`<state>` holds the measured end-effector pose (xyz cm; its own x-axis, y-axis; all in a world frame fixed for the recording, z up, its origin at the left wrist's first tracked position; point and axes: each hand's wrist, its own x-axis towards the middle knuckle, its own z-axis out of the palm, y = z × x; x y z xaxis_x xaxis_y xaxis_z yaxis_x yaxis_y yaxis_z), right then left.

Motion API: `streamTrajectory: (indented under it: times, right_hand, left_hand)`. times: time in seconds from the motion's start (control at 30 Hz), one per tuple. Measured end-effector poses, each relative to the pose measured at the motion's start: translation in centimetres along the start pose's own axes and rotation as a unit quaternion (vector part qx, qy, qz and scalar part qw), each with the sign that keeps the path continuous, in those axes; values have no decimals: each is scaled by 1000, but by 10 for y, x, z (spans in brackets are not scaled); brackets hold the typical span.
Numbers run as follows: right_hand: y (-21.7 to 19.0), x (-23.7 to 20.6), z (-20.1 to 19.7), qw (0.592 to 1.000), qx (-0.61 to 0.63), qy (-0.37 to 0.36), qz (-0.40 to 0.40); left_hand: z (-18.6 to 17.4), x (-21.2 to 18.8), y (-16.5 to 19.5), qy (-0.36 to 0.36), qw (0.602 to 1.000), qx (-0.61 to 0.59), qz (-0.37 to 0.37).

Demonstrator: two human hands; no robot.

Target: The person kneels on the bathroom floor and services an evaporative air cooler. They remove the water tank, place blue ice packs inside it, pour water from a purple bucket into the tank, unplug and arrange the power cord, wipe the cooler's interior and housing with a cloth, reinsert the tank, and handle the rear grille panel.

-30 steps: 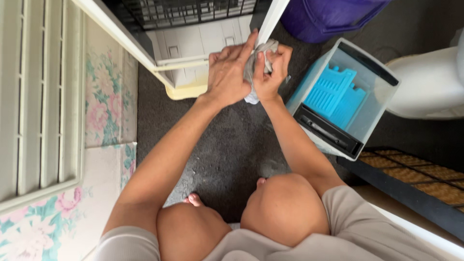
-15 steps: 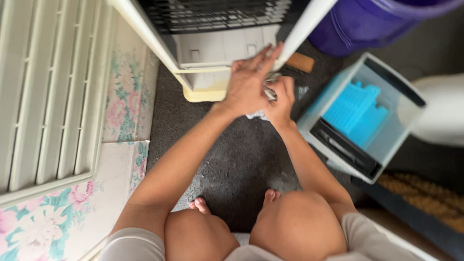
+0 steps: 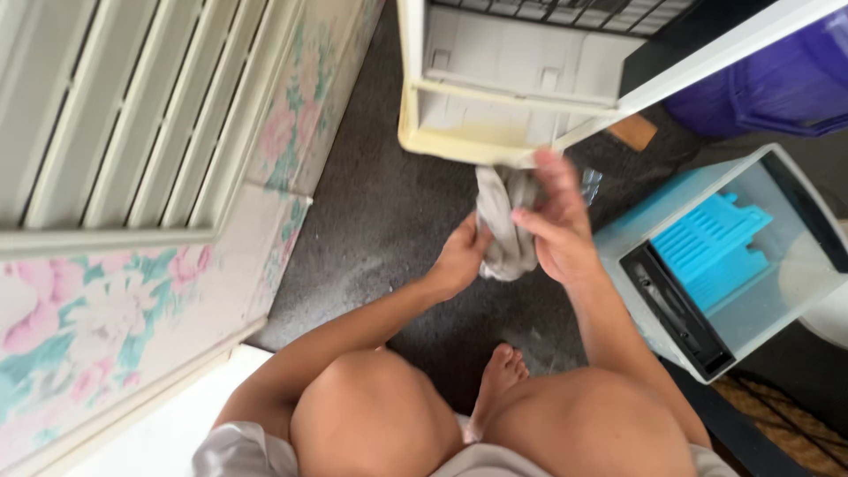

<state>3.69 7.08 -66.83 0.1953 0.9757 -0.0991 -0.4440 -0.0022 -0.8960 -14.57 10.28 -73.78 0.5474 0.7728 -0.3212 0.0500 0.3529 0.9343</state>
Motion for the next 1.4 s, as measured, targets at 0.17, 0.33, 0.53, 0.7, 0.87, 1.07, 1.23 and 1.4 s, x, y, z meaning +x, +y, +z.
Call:
streamTrajectory:
  times: [0.17,0.33,0.53,0.7,0.87,1.07,1.23,1.4]
  right_hand:
    - [19,-26,44,968,-178,102,146]
    - [-12,-28,19,968,-55,5,245]
    - [2,8,22,959,-188,202,-67]
    - [58,98,19,726,-529,177,-403]
    - [54,171,-11,593,-757,217,-172]
    - [67,62,0,585,-806,-35,85]
    - [25,7,14,895,-362,116,233]
    - [41,2,42,944,-303,-41,-122]
  left_hand:
    - [-9,21,-15,168,970,-149,-93]
    - [-61,19,17,15,882,-379,-279]
    - [-107,47,88,166,931,316,-82]
    - [-100,91,107,-69,866,456,-193]
    - [-62,103,54,9,867,498,22]
    - [-53,90,36,-22,940,335,-58]
    - [-28,44,27,-152,981,108,-45]
    - [-40,46,40,-61,982,-78,-163]
